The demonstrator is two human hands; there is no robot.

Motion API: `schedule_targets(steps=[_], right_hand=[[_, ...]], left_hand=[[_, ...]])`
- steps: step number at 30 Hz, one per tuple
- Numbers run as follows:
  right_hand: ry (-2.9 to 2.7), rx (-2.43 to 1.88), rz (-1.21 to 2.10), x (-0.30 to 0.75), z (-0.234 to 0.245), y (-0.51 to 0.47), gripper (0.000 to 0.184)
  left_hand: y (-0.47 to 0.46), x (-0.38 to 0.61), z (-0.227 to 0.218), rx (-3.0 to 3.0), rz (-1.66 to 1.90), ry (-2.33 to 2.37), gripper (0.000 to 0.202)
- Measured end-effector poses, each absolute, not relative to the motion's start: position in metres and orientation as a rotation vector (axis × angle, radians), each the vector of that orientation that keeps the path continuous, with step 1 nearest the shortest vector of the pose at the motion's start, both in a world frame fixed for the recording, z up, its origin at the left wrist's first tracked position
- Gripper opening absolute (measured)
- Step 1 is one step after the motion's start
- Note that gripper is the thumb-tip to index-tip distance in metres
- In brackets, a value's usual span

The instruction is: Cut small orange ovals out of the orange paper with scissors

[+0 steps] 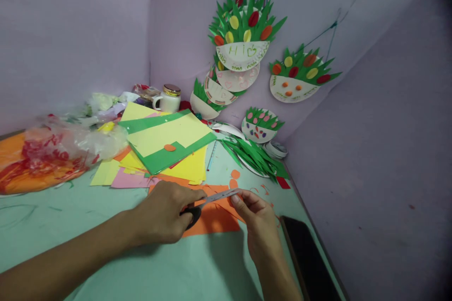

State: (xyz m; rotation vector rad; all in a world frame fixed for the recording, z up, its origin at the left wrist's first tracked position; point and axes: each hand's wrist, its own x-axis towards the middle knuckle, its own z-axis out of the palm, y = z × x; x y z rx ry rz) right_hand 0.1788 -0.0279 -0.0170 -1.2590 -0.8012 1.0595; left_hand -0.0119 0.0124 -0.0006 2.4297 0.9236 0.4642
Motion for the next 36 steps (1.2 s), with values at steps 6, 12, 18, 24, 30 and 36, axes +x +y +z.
schedule_targets(steps=[6,12,18,24,30,36], right_hand=[[-0.838,-1.258,1.058,0.1806,-0.0184,-0.028,0.015],[-0.823,-1.238,1.086,0.1804,-0.0181,-0.0286,0.014],[-0.879,-1.234,1.115,0.1826,-0.0172,-0.0291,0.013],[-0.919,-1.248,1.152,0.1848,-0.0136,-0.0284,0.013],[-0.914,-1.254,1.157,0.1844,-0.0133,-0.0284,0.015],[-0.92,-1.281,1.163,0.1842,-0.0109,-0.0287,0.015]], left_hand=[[0.0137,-0.0128,0.0003,2.461,0.455,0.919,0.013],[0.0118,-0.013,0.0048,2.395,0.407,0.906,0.013],[0.0136,-0.0149,0.0054,2.434,0.389,0.902,0.012],[0.0176,-0.0188,0.0024,2.475,0.368,0.876,0.019],[0.0191,-0.0203,-0.0012,2.49,0.358,0.858,0.016],[0.0208,-0.021,-0.0009,2.532,0.329,0.851,0.02]])
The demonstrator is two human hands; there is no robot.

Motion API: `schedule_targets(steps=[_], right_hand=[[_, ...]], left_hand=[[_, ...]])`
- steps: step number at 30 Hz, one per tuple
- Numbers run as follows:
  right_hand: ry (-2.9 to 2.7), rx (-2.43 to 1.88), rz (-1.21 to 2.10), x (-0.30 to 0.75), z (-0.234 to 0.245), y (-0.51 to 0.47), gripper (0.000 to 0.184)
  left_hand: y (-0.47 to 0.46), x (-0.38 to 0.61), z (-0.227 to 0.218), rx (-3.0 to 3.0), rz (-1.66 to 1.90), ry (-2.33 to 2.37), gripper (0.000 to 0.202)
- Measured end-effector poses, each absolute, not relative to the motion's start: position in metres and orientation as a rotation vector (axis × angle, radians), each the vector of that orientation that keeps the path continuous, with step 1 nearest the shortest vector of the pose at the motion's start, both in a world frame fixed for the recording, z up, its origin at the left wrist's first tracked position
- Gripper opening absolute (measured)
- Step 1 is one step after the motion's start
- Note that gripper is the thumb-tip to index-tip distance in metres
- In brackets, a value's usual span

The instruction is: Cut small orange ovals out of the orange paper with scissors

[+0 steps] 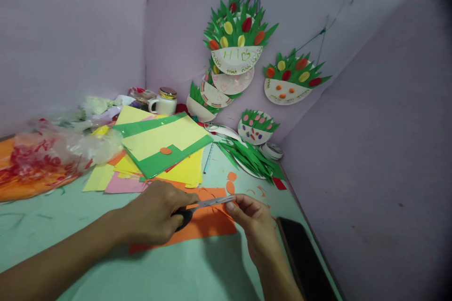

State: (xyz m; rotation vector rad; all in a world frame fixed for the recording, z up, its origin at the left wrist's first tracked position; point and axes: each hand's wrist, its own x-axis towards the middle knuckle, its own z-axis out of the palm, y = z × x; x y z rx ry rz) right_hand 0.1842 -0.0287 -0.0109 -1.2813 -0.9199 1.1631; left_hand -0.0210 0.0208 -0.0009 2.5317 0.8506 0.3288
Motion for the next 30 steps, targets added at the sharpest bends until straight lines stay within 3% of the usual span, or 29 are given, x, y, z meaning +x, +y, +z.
schedule_targets(steps=[15,20,24,30], right_hand=[[-0.864,-1.309,1.166,0.183,-0.01,-0.027,0.019],[-0.721,-1.265,1.16,0.184,-0.013,-0.027,0.021],[-0.591,-1.199,1.195,0.184,-0.016,-0.028,0.022],[-0.53,-1.159,1.203,0.179,-0.017,-0.028,0.026]], left_hand=[[0.023,-0.022,-0.002,2.584,0.334,0.86,0.027],[0.026,-0.019,-0.004,2.182,0.524,1.006,0.015],[0.027,-0.014,-0.01,1.872,0.613,1.043,0.019],[0.009,-0.006,-0.001,2.168,0.432,1.128,0.02]])
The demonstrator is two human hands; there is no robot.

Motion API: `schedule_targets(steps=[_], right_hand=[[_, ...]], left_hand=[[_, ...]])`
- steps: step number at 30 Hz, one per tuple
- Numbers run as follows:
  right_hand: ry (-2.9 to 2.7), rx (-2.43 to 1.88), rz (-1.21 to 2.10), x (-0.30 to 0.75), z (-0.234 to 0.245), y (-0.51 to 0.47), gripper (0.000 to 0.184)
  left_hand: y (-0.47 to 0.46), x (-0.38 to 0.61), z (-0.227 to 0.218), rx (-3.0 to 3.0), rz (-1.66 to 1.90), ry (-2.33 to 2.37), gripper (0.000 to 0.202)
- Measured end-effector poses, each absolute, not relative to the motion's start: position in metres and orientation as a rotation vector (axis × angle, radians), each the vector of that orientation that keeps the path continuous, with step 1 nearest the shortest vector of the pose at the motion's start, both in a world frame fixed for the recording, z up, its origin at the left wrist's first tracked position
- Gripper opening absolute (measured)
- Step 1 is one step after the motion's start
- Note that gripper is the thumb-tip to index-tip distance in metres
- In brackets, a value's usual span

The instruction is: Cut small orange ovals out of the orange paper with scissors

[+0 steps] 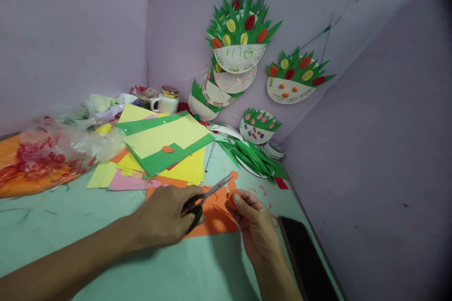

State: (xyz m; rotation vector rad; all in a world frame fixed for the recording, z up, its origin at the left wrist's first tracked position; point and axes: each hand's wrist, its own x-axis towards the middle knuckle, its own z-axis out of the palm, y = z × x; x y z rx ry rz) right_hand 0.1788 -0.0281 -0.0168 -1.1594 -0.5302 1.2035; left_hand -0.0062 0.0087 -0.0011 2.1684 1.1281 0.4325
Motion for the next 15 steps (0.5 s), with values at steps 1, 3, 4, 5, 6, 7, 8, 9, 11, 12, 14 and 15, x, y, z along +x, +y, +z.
schedule_targets(steps=[1,3,4,5,6,7,8,9,11,12,14,15], right_hand=[[-0.527,-1.155,1.204,0.178,-0.017,-0.028,0.026],[-0.524,-1.144,1.203,0.177,-0.016,-0.029,0.026],[-0.525,-1.141,1.204,0.176,-0.016,-0.029,0.026],[-0.527,-1.139,1.205,0.176,-0.015,-0.029,0.026],[-0.529,-1.14,1.205,0.175,-0.016,-0.029,0.026],[-0.53,-1.141,1.204,0.175,-0.016,-0.029,0.026],[-0.534,-1.141,1.206,0.174,-0.017,-0.029,0.025],[-0.539,-1.138,1.211,0.173,-0.017,-0.029,0.024],[-0.547,-1.121,1.223,0.171,-0.019,-0.03,0.022],[-0.551,-1.112,1.229,0.17,-0.02,-0.03,0.021],[-0.553,-1.102,1.233,0.167,-0.022,-0.031,0.021],[-0.555,-1.106,1.231,0.167,-0.023,-0.031,0.021]], left_hand=[[0.006,-0.005,0.002,2.208,0.4,1.12,0.021],[0.001,-0.004,0.005,2.269,0.371,1.107,0.02],[0.0,-0.003,0.006,2.286,0.363,1.1,0.019],[0.0,-0.003,0.007,2.3,0.36,1.097,0.019],[-0.001,-0.002,0.006,2.31,0.355,1.092,0.019],[-0.001,-0.002,0.006,2.319,0.354,1.085,0.019],[-0.001,-0.002,0.005,2.328,0.354,1.076,0.019],[0.0,-0.002,0.005,2.338,0.358,1.067,0.019],[0.0,-0.002,0.003,2.358,0.369,1.058,0.017],[0.0,-0.002,0.003,2.364,0.374,1.058,0.017],[-0.001,-0.002,0.003,2.368,0.376,1.06,0.017],[-0.001,-0.002,0.002,2.369,0.375,1.063,0.017]])
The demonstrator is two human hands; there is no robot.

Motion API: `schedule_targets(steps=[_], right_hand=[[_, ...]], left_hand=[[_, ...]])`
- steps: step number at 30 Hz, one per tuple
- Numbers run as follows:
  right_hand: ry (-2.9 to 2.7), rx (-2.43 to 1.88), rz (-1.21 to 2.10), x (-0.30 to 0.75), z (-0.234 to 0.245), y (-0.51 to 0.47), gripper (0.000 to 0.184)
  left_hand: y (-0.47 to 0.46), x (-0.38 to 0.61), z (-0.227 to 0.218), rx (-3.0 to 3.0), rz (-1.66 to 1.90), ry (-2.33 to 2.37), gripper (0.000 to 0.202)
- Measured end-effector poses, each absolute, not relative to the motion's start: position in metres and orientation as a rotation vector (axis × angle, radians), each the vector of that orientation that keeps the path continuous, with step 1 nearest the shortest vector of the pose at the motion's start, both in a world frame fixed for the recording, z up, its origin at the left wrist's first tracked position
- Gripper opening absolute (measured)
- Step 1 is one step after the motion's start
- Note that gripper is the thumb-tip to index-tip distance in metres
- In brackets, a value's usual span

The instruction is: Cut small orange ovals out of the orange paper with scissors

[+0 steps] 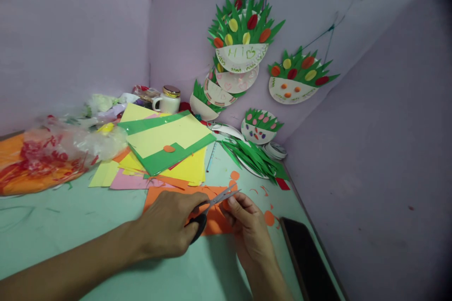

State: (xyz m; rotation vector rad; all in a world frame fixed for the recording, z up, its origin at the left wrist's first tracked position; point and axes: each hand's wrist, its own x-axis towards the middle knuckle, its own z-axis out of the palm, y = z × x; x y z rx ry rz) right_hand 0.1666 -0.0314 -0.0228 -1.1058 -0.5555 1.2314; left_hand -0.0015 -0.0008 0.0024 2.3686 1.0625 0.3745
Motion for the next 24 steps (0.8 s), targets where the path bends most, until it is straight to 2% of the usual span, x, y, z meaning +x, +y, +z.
schedule_targets(steps=[17,24], right_hand=[[-0.441,-1.027,1.32,0.1582,-0.0189,-0.0319,0.021],[-0.461,-1.095,1.209,0.1623,-0.0205,-0.0304,0.024]], left_hand=[[0.0004,-0.0017,-0.0013,2.333,0.375,1.058,0.017],[0.0074,-0.0052,0.0015,2.228,0.456,1.166,0.022]])
